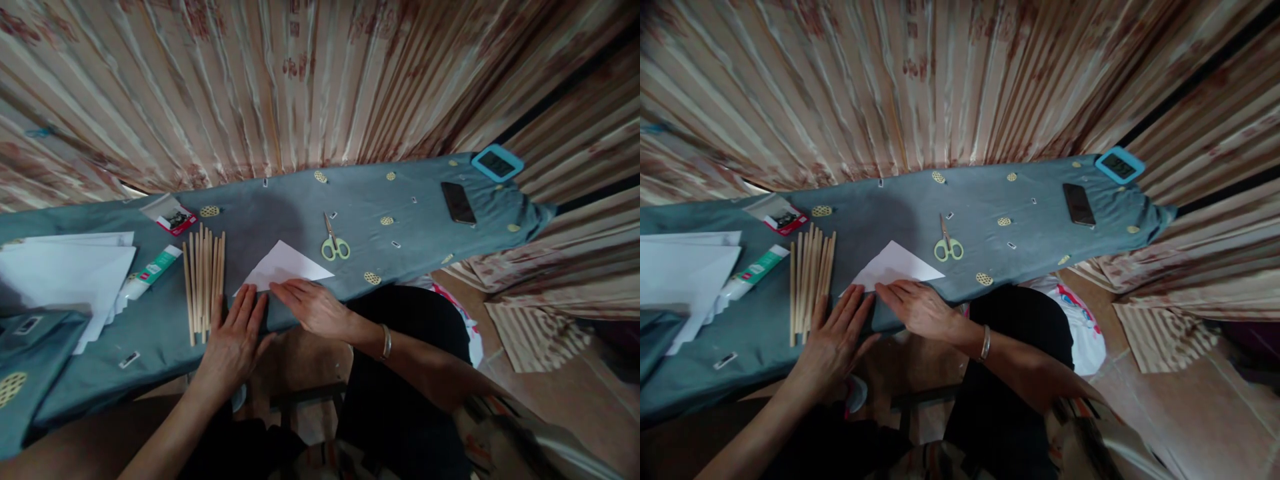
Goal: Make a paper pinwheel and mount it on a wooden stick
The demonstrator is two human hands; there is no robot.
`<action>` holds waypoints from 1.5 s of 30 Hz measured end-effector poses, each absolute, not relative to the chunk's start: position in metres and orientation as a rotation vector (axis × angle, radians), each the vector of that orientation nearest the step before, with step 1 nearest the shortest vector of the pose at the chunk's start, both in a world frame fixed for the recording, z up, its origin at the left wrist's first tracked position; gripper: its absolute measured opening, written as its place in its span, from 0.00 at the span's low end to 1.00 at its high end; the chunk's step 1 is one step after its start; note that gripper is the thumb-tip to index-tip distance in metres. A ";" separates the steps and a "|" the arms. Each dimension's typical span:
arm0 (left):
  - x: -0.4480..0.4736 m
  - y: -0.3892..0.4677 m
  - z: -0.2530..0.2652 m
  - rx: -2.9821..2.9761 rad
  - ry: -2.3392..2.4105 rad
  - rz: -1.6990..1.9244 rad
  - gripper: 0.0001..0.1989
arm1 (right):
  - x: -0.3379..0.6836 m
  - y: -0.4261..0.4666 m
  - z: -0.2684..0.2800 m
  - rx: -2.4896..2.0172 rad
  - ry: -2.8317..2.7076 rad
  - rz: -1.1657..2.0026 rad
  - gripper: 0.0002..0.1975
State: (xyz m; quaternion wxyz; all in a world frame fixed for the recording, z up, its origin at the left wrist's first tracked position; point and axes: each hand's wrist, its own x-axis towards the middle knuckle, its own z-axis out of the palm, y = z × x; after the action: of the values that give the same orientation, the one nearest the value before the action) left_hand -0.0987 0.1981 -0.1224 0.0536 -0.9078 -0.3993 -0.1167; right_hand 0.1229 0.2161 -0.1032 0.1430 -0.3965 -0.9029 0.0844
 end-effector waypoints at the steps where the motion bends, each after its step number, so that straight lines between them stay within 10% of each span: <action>1: -0.099 0.198 -0.123 -2.754 -1.218 -0.352 0.27 | 0.131 0.215 -0.103 -1.180 -2.585 0.230 0.24; 33: -0.125 0.218 -0.114 -2.775 -1.143 -0.636 0.19 | 0.183 0.219 -0.106 -1.483 -2.270 -0.035 0.19; 45: -0.105 0.246 -0.119 -2.667 -1.252 -0.669 0.20 | 0.144 0.245 -0.101 -1.698 -2.249 0.051 0.34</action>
State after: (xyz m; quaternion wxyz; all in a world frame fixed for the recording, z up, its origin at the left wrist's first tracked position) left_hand -0.1055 0.2462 -0.1188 0.0604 -0.8811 -0.4136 -0.2211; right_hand 0.1436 0.2446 -0.1010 0.1610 -0.5945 -0.7876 0.0177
